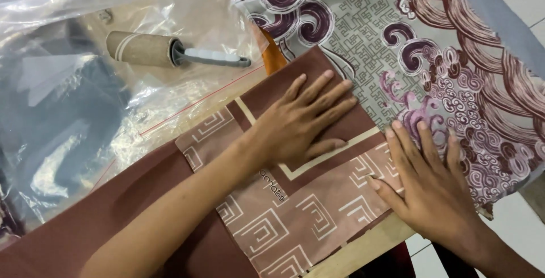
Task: Folding a piece of patterned fabric and thoroughly cleaning it with a lint roller.
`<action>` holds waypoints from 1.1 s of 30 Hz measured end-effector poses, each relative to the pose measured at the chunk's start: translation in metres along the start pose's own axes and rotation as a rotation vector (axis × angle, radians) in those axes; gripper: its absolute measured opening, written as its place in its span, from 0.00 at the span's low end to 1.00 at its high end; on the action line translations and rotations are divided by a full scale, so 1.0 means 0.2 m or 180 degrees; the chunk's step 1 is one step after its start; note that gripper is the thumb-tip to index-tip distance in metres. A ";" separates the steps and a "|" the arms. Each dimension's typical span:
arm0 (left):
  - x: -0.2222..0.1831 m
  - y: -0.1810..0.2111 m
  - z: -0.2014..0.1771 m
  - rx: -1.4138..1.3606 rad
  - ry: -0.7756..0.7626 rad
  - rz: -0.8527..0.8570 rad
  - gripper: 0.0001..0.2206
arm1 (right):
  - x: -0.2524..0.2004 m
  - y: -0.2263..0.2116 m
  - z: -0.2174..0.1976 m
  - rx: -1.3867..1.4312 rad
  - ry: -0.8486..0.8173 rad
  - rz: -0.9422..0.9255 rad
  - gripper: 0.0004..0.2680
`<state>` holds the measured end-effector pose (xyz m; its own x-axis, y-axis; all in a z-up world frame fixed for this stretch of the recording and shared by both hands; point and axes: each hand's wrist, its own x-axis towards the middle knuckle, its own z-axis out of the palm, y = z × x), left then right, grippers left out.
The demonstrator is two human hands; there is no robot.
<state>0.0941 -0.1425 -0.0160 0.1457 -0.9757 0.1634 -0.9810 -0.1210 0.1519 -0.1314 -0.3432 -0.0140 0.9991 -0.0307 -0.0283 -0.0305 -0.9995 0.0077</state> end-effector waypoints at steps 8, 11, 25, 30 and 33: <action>0.15 -0.32 0.06 0.0745 0.0752 -0.0533 0.29 | -0.01 0.00 0.01 -0.0158 0.0212 0.0014 0.33; 0.20 -0.27 0.00 0.0557 0.0789 -0.0453 0.29 | -0.03 0.00 0.00 0.0002 0.0200 0.0091 0.32; 0.48 -0.31 -0.03 -0.0140 0.0887 0.0396 0.16 | -0.16 0.20 0.01 0.1508 -0.0084 0.0489 0.04; 0.70 -0.33 -0.03 -0.0405 0.1252 0.0350 0.13 | -0.13 0.36 -0.10 0.1683 -0.0312 0.1969 0.04; 0.81 -0.36 0.01 -0.0269 0.1445 0.0320 0.15 | -0.04 0.41 -0.18 0.1822 -0.0215 0.2338 0.05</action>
<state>0.1885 -0.2923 -0.0020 0.1105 -0.8011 0.5883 -0.9819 0.0036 0.1893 -0.1417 -0.4256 0.0237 0.7205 -0.6388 -0.2697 -0.6813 -0.5799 -0.4467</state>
